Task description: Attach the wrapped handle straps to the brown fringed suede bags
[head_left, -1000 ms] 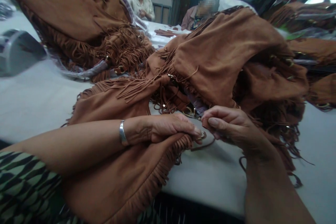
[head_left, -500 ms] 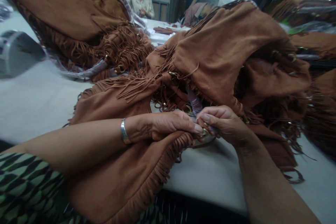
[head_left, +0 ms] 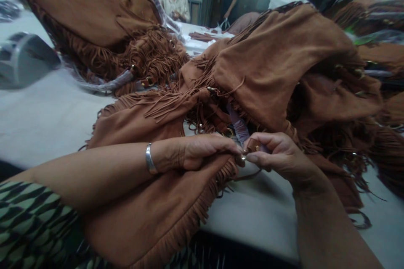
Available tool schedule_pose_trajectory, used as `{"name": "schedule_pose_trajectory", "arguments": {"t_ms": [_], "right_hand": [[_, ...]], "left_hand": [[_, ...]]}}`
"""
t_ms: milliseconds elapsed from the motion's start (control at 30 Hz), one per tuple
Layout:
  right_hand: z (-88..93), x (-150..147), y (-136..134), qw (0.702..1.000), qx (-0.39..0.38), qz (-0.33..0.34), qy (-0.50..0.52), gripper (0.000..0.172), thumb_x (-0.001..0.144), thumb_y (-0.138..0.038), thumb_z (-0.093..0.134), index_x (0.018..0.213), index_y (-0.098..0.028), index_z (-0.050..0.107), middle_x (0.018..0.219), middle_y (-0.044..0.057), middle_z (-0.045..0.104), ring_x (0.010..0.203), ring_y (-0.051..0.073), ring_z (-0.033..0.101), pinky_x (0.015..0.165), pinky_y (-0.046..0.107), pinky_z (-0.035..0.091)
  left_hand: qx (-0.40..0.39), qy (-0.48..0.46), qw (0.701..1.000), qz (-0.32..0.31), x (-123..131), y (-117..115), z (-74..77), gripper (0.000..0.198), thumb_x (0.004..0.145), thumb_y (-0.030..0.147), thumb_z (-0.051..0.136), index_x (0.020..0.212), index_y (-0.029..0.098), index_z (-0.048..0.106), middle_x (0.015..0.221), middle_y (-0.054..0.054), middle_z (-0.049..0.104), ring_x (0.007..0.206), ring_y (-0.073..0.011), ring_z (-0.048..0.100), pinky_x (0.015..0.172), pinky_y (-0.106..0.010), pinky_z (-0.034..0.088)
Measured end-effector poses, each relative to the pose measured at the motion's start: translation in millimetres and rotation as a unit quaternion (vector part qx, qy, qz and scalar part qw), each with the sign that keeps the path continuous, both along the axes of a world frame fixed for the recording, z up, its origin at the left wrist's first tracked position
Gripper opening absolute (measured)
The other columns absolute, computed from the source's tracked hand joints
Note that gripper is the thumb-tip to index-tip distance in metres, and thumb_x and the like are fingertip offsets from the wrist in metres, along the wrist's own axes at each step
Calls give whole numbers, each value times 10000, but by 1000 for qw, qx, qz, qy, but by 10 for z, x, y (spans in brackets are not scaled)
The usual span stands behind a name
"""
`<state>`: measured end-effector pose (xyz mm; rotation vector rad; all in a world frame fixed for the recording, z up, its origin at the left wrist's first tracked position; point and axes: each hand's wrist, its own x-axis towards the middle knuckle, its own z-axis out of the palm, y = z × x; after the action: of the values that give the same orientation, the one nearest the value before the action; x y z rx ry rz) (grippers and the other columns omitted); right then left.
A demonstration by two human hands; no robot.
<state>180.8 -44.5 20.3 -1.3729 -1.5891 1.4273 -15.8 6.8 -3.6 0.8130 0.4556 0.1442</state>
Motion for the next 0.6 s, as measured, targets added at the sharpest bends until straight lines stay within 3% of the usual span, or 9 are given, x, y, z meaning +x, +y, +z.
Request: {"name": "schedule_pose_trajectory", "arguments": {"t_ms": [133,300,500,600], "right_hand": [[-8,5,-10,1000,-6,4,-12,283,718,-388,733,729,-127,623,509,-50,418,446,46,329,401,175,236],[13,-13,-11,1000,5,9,-21,302,727,-407,722,732,-125,616,516,-55,399,458,48,317,412,181,224],[42,-9,-33,997,54,23,-53,271,739,-389,716,729,-128,646,533,-41,433,480,59,347,428,191,250],[54,-22,-45,996,69,24,-60,232,749,-359,711,736,-133,658,548,-35,454,489,61,362,436,192,266]], "left_hand": [[48,6,999,-11,-2,-23,7,171,702,272,631,757,110,625,719,-17,625,631,-95,555,646,-211,447],[162,13,987,11,14,-69,-3,142,722,267,589,681,133,566,653,19,543,596,-84,462,590,-211,383],[82,14,997,2,24,-87,-1,180,714,304,588,742,127,607,696,6,579,623,-94,505,625,-218,406],[79,9,997,2,21,-88,12,154,701,280,583,720,129,603,677,8,573,603,-88,500,610,-209,407]]}}
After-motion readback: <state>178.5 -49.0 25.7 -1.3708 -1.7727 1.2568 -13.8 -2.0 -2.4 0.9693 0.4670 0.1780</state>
